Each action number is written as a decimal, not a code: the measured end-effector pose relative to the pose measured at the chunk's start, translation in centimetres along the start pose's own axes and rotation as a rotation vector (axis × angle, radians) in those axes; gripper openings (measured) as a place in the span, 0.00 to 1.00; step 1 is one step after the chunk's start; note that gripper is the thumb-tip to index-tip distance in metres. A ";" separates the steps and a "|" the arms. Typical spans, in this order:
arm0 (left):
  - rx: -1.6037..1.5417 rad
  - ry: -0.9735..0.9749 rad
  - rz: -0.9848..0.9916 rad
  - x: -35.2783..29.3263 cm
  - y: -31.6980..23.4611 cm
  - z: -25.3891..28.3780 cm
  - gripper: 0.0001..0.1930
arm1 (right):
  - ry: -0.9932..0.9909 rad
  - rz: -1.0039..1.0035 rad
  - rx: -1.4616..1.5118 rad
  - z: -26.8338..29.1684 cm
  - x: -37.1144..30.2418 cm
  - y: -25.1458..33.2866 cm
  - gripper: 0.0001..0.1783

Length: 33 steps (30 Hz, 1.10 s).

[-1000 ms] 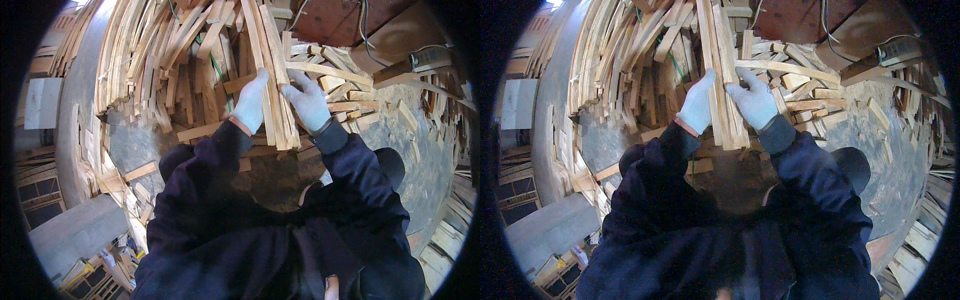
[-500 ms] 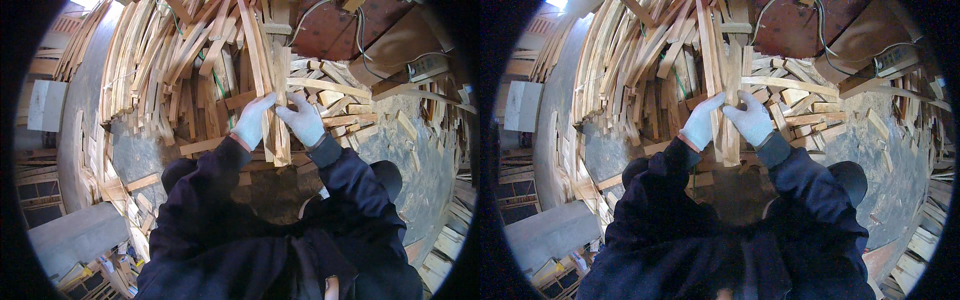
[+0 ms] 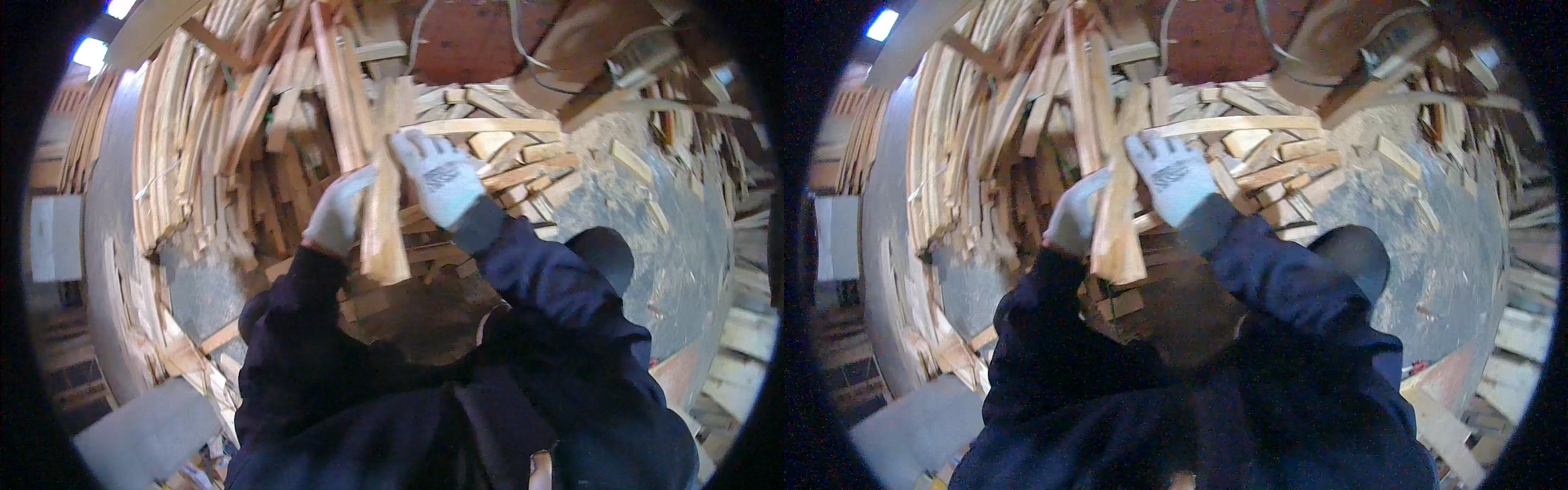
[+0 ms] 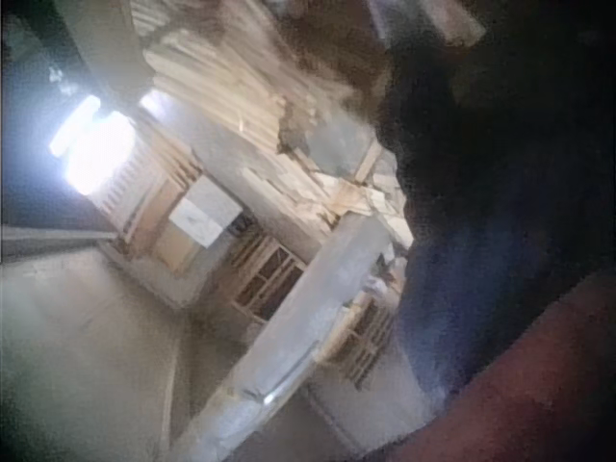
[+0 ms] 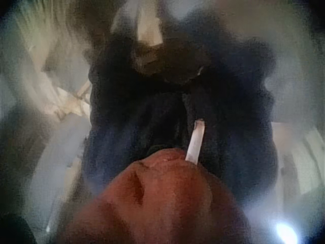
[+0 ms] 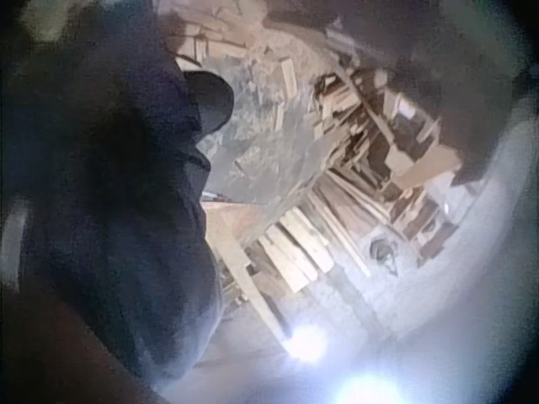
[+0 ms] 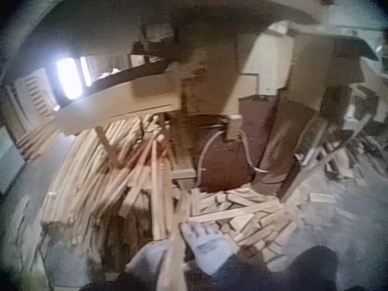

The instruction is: The person uses a nail gun to fasten wooden strips to a frame on the floor, then uses a hammer to adjust the frame. They gather small wood pieces, place them on a table saw, and cut them into smaller pieces, stacking the cut pieces on the table.

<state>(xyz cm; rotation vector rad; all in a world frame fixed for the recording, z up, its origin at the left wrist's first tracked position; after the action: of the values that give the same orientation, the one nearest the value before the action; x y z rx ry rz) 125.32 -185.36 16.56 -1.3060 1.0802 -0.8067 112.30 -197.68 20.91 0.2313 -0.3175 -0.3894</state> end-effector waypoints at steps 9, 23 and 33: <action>-0.637 -0.085 0.389 -3.0 -0.1 -0.9 0.21 | -0.012 0.062 -0.021 -2.4 0.3 0.4 0.38; -0.701 0.028 0.378 -3.1 -0.3 -2.1 0.20 | -0.094 0.093 -0.021 -2.8 1.0 0.5 0.30; -0.421 -0.139 0.425 -3.7 -1.0 -0.9 0.25 | 0.062 -0.311 0.376 -3.3 1.1 -3.7 0.33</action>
<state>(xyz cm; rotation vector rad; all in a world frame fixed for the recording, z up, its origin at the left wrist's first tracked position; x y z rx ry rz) 123.39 -182.31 18.21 -1.3824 1.3984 -0.1708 113.18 -200.94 17.12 0.6648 -0.2929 -0.6273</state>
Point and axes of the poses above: each hand's wrist, its own x-axis towards the middle knuckle, its own z-axis out of the back of the hand, y = z × x, the point moved 6 cm from there along x, towards the middle knuckle, and after that the axes turned 4 degrees about x, right-handed, at the moved point
